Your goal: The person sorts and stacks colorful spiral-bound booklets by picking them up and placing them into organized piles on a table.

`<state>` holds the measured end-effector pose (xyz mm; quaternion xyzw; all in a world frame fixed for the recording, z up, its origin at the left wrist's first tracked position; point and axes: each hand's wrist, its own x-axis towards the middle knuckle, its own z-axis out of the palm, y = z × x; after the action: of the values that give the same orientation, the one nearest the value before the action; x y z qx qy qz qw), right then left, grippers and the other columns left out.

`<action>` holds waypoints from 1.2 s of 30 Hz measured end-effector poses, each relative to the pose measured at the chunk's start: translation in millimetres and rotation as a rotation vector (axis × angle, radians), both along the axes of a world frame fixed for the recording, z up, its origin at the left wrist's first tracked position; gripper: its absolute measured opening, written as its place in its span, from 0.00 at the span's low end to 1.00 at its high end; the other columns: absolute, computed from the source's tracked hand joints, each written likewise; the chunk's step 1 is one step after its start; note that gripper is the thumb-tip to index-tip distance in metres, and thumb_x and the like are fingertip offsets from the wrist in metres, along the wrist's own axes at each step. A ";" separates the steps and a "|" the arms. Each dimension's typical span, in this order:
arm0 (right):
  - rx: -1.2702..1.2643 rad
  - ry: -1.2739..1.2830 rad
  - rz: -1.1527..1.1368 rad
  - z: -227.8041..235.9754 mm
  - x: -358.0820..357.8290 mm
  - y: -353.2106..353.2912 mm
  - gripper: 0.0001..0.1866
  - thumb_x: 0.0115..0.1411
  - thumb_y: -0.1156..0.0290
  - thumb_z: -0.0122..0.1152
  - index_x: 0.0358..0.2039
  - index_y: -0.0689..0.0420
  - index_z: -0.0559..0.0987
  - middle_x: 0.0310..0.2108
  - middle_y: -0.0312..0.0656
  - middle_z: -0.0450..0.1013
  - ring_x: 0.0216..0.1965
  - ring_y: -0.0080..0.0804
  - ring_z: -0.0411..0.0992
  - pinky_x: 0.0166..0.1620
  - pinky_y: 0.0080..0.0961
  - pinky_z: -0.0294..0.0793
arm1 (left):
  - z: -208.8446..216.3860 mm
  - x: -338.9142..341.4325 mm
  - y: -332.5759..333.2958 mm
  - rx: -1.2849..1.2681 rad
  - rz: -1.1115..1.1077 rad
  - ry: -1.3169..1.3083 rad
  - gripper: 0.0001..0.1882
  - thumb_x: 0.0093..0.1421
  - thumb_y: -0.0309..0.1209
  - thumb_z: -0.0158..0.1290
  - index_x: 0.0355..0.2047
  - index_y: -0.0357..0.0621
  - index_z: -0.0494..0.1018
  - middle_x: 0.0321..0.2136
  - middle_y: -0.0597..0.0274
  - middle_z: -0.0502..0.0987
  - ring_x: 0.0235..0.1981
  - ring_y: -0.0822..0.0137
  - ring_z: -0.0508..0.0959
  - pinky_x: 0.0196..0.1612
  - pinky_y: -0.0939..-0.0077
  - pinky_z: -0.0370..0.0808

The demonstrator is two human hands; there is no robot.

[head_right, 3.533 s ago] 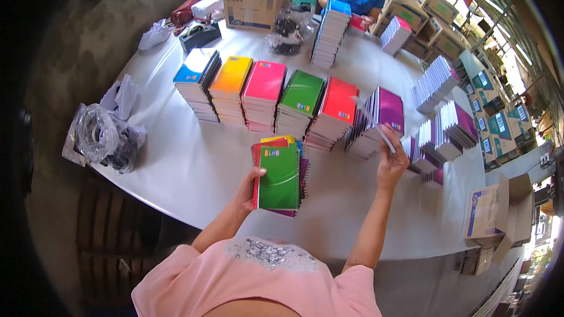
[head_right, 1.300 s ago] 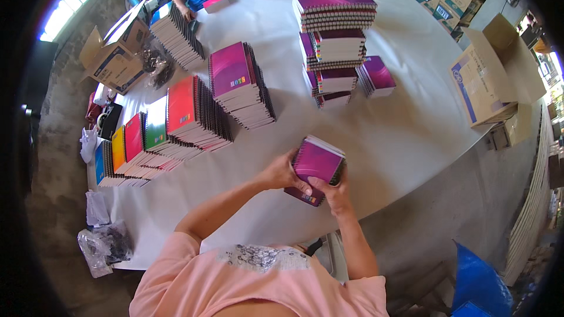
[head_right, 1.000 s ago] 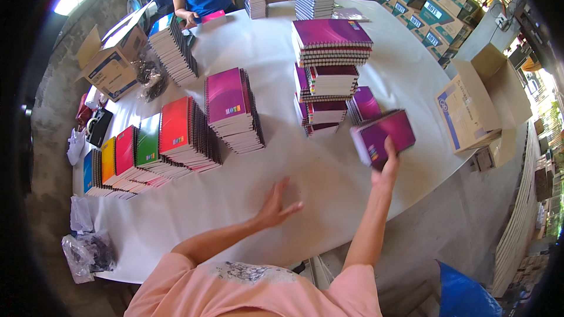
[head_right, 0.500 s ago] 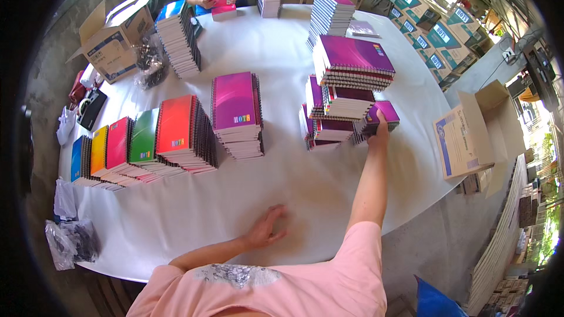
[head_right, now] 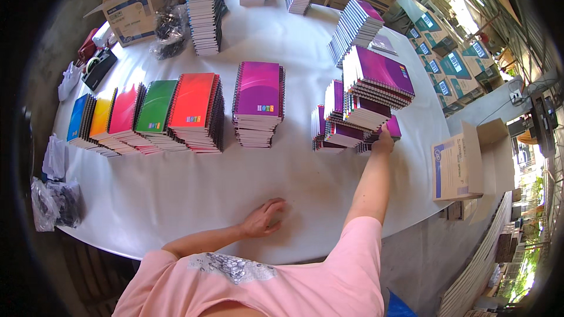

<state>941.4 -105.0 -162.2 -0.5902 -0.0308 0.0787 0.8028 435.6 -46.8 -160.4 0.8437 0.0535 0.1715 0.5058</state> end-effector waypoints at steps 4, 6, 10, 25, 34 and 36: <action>-0.441 0.323 -0.104 33.5 -52.6 31.3 0.20 0.48 0.46 0.58 0.36 0.45 0.76 0.37 0.33 0.73 0.30 0.30 0.71 0.33 0.39 0.67 | -0.1 -8.9 3.0 0.005 0.063 0.022 0.31 0.49 0.27 0.52 0.54 0.43 0.56 0.52 0.52 0.60 0.44 0.57 0.71 0.50 0.63 0.67; -0.489 0.356 -0.140 51.8 -67.4 29.8 0.21 0.45 0.43 0.61 0.34 0.43 0.77 0.38 0.32 0.73 0.29 0.31 0.71 0.31 0.38 0.65 | 0.1 -6.2 2.6 -0.019 0.042 0.024 0.32 0.48 0.26 0.52 0.54 0.43 0.56 0.52 0.51 0.60 0.44 0.56 0.71 0.51 0.62 0.66; -0.255 0.517 -0.335 68.0 -81.2 24.9 0.60 0.41 0.50 0.71 0.61 0.50 0.36 0.45 0.47 0.67 0.40 0.41 0.70 0.45 0.42 0.70 | -5.1 -1.7 2.0 -0.003 0.005 -0.011 0.32 0.47 0.26 0.52 0.54 0.44 0.56 0.52 0.51 0.60 0.45 0.56 0.71 0.51 0.63 0.65; -0.025 -0.757 -0.119 178.9 -369.6 84.5 0.11 0.59 0.70 0.52 0.38 0.65 0.72 0.35 0.42 0.70 0.35 0.31 0.68 0.38 0.22 0.68 | 4.3 -57.5 4.6 -0.256 0.019 -0.175 0.26 0.50 0.25 0.50 0.51 0.40 0.59 0.49 0.51 0.63 0.43 0.58 0.70 0.47 0.66 0.68; -0.297 -1.512 1.120 241.9 -642.1 232.5 0.36 0.48 0.71 0.62 0.58 0.47 0.61 0.51 0.43 0.65 0.51 0.40 0.65 0.50 0.37 0.60 | 65.4 -252.1 48.9 -0.397 0.661 -0.239 0.11 0.52 0.20 0.50 0.37 0.40 0.72 0.35 0.63 0.75 0.36 0.73 0.74 0.43 0.76 0.70; -0.296 -1.599 1.038 249.3 -693.0 266.5 0.37 0.49 0.66 0.62 0.59 0.47 0.59 0.54 0.44 0.62 0.54 0.41 0.62 0.52 0.42 0.58 | 83.9 -282.5 66.9 -0.457 0.770 -0.319 0.11 0.53 0.20 0.49 0.38 0.40 0.71 0.35 0.63 0.75 0.36 0.73 0.74 0.43 0.76 0.70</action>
<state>248.4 161.6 87.1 -0.4775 -0.8154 0.0016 0.3274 153.1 20.0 -76.5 0.5927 0.3203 0.4580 0.5799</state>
